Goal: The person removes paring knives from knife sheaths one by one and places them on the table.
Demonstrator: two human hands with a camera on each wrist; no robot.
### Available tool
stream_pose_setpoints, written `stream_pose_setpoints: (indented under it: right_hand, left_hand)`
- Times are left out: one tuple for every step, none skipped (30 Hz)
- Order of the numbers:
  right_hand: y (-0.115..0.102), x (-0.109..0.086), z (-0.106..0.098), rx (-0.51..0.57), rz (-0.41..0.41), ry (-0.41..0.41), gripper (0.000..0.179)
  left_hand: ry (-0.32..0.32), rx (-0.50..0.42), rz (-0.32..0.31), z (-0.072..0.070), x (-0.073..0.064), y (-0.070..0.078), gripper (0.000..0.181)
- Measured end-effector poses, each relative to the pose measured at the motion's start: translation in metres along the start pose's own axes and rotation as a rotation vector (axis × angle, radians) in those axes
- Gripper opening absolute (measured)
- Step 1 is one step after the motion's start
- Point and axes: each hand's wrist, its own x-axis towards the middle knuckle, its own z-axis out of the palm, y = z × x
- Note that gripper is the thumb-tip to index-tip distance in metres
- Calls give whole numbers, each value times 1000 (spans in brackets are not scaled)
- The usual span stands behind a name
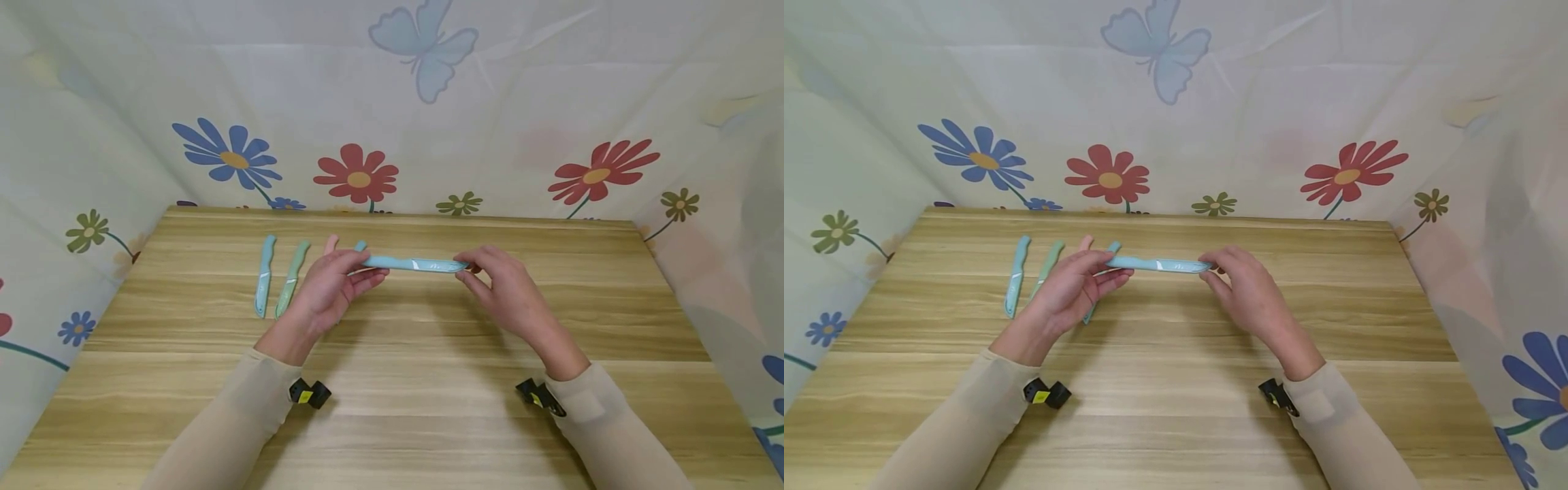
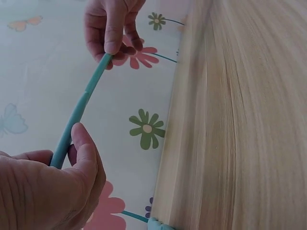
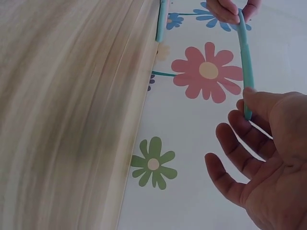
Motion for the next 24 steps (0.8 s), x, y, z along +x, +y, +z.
stream_pose_setpoints:
  right_hand:
    - [1,0,0,0,-11,7,24]
    - [1,0,0,2,-21,13,24]
    - [1,0,0,1,-30,19,23]
    - [2,0,0,3,-39,24,22]
    - [2,0,0,4,-48,29,21]
    - [3,0,0,5,-56,34,21]
    - [3,0,0,8,-65,38,20]
    - [4,0,0,10,-72,41,20]
    - [4,0,0,13,-80,44,19]
    - [5,0,0,17,-87,46,19]
    - [5,0,0,19,-92,48,19]
    - [6,0,-1,21,-97,49,19]
    - [6,0,-1,23,-100,50,20]
    - [6,0,-1,23,-103,50,20]
    - [7,0,-1,24,-105,50,20]
    - [7,0,-1,24,-107,49,21]
    - [7,0,-1,23,-109,50,21]
    - [7,0,-1,23,-110,50,21]
    - [7,0,-1,23,-112,50,21]
    - [7,0,-1,22,-113,50,21]
    - [7,0,-1,23,-114,51,21]
    - [7,0,-1,24,-116,52,21]
    - [7,0,-2,25,-117,53,21]
    - [7,0,-2,27,-118,54,21]
  left_hand:
    - [2,0,-1,0,0,0,97]
    - [4,1,-1,0,-1,1,97]
    - [4,4,-1,0,-1,1,96]
    - [4,6,-2,-1,-1,1,96]
    - [4,8,-1,-1,-1,1,95]
    - [1,12,2,-1,0,2,89]
    - [1,15,4,-1,0,2,83]
    - [0,19,9,-1,0,2,74]
    - [1,25,11,-1,1,2,65]
    - [2,31,14,-1,1,3,56]
    - [4,38,17,-1,1,3,46]
    - [7,43,19,-1,1,3,38]
    - [10,45,19,-1,1,3,36]
    - [13,50,19,-1,1,3,34]
    - [15,52,19,-1,1,3,34]
    - [16,53,21,-1,2,3,33]
    - [18,53,21,0,2,3,32]
    - [21,51,21,0,2,3,32]
    - [23,51,22,0,2,4,31]
    - [24,53,23,1,2,4,29]
    - [24,53,25,1,2,4,28]
    - [24,54,27,1,2,4,27]
    - [26,55,30,1,2,4,27]
    - [23,58,35,1,2,3,25]
